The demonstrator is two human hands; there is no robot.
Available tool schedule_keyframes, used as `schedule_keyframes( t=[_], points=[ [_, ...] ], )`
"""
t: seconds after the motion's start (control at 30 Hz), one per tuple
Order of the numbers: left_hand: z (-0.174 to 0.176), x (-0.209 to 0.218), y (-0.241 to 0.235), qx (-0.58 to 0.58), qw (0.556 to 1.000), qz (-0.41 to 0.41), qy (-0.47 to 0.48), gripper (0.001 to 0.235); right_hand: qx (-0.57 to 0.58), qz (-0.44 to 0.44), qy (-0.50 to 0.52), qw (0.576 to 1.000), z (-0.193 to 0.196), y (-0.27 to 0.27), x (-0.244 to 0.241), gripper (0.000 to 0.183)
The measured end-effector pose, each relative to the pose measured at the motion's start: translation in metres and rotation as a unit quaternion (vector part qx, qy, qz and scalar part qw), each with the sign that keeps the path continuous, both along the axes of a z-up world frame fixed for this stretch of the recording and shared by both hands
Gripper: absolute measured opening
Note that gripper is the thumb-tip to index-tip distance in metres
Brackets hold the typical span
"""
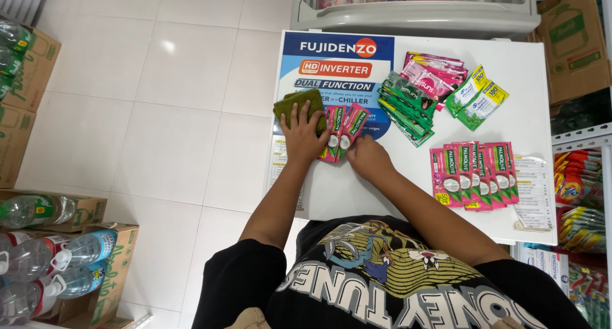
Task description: The person moves from a shelf to a white chest freezer and wipes the top surface with a green cloth. They repeatedly pick up stacks of small pink and green sachets, wipe the surface underneath, and place the sachets back down in organized piles.
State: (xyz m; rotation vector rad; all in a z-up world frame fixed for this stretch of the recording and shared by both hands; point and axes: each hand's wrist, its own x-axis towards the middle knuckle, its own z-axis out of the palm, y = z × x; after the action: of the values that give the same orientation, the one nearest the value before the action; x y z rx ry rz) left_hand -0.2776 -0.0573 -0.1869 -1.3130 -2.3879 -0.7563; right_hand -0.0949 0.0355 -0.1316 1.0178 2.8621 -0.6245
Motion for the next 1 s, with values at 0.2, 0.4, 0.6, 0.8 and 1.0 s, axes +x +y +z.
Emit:
schedule_keyframes(
  t=[0.2, 0.4, 0.6, 0.8, 1.0],
  points=[
    [-0.004, 0.002, 0.001, -0.017, 0.999, -0.008, 0.034, 0.046, -0.297, -0.128, 0.129, 0.937, 0.015, -0.008, 0.0, 0.044],
    [-0.006, 0.001, 0.002, -0.025, 0.999, -0.011, 0.033, 0.049, -0.374, -0.131, 0.203, 0.895, -0.027, 0.002, 0.003, 0.057],
    [0.003, 0.021, 0.004, -0.041, 0.999, -0.032, 0.01, 0.046, -0.545, -0.264, 0.376, 0.701, 0.021, -0.018, -0.011, 0.043],
    [0.0, 0.047, 0.003, -0.049, 0.997, -0.054, 0.007, 0.044, -0.591, -0.289, 0.405, 0.635, -0.044, -0.008, -0.009, 0.051],
    [0.001, 0.052, -0.001, -0.041, 0.996, -0.079, -0.002, 0.052, -0.568, -0.314, 0.36, 0.67, -0.023, -0.006, 0.02, 0.042]
  ],
)
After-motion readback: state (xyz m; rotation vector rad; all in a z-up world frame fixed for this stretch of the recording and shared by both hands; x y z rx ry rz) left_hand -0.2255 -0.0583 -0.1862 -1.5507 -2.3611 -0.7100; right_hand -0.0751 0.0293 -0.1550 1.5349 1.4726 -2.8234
